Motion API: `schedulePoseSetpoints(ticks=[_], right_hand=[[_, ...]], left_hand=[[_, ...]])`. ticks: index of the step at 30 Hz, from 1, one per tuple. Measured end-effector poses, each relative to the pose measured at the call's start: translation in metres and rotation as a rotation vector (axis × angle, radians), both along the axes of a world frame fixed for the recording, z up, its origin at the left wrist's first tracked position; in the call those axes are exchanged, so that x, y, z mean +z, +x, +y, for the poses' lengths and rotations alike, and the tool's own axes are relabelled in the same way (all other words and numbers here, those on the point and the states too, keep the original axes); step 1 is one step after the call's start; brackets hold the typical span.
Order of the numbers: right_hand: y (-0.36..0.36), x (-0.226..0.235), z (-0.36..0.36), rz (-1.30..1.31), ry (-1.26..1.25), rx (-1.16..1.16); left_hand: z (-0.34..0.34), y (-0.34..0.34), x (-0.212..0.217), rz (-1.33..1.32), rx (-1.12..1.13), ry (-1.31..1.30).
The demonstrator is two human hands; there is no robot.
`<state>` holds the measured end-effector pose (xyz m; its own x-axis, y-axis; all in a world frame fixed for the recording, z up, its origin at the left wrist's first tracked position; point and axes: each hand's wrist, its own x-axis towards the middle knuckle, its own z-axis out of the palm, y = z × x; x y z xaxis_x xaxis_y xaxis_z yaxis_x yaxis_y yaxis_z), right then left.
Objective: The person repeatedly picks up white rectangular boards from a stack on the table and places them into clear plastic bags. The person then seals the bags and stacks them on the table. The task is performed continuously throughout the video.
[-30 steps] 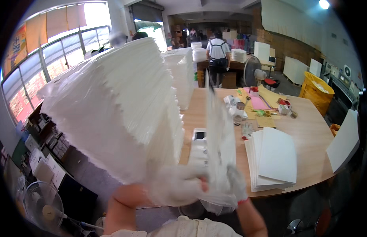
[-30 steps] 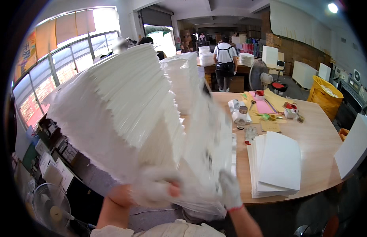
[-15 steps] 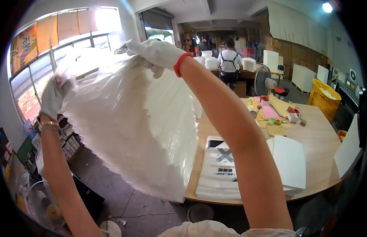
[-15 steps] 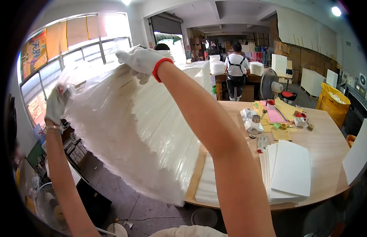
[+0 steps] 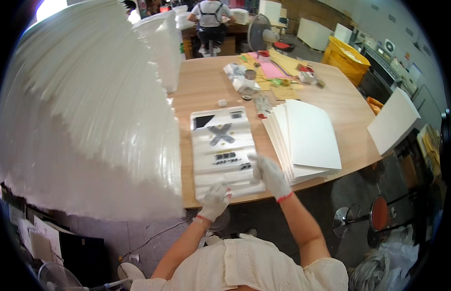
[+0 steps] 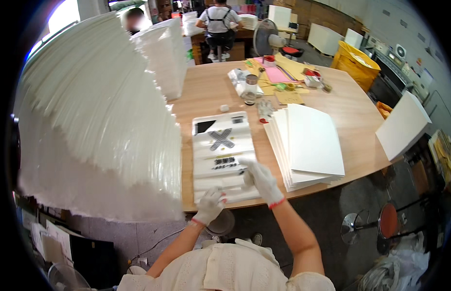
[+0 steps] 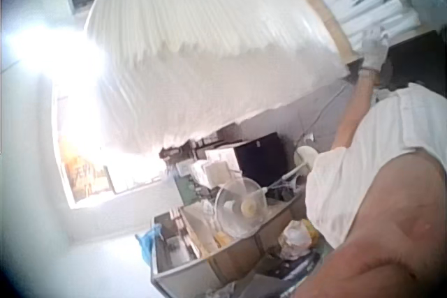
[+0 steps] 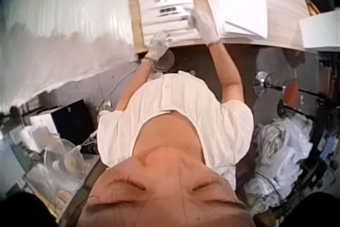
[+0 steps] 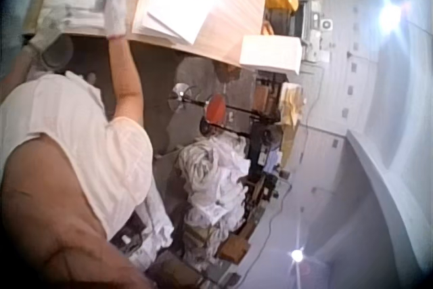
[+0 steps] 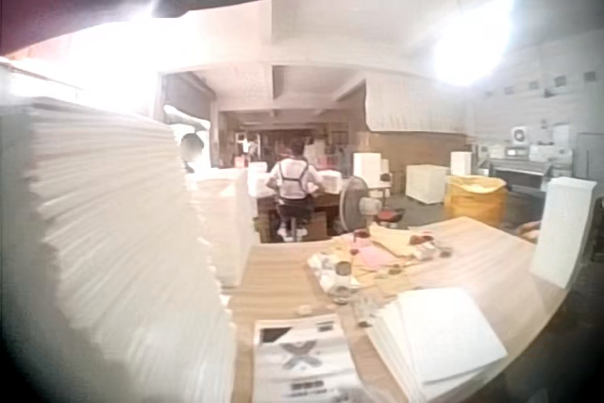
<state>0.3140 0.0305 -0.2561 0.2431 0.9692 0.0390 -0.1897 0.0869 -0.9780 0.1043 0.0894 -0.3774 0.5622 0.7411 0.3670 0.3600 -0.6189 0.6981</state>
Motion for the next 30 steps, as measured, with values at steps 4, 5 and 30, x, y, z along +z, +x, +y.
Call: schedulePoseSetpoints(ticks=[4,5,30], right_hand=[[-0.004,-0.070,-0.088,0.204,-0.483,-0.255],[-0.006,-0.079,-0.106,0.220,-0.499,-0.293],[-0.062,-0.116,0.051,0.469,-0.320,-0.101]], left_hand=[[0.041,0.034,-0.017,0.279,0.045,0.117],[0.051,0.035,-0.016,0.350,0.039,0.082],[0.099,0.033,-0.048,0.095,-0.002,-0.249]])
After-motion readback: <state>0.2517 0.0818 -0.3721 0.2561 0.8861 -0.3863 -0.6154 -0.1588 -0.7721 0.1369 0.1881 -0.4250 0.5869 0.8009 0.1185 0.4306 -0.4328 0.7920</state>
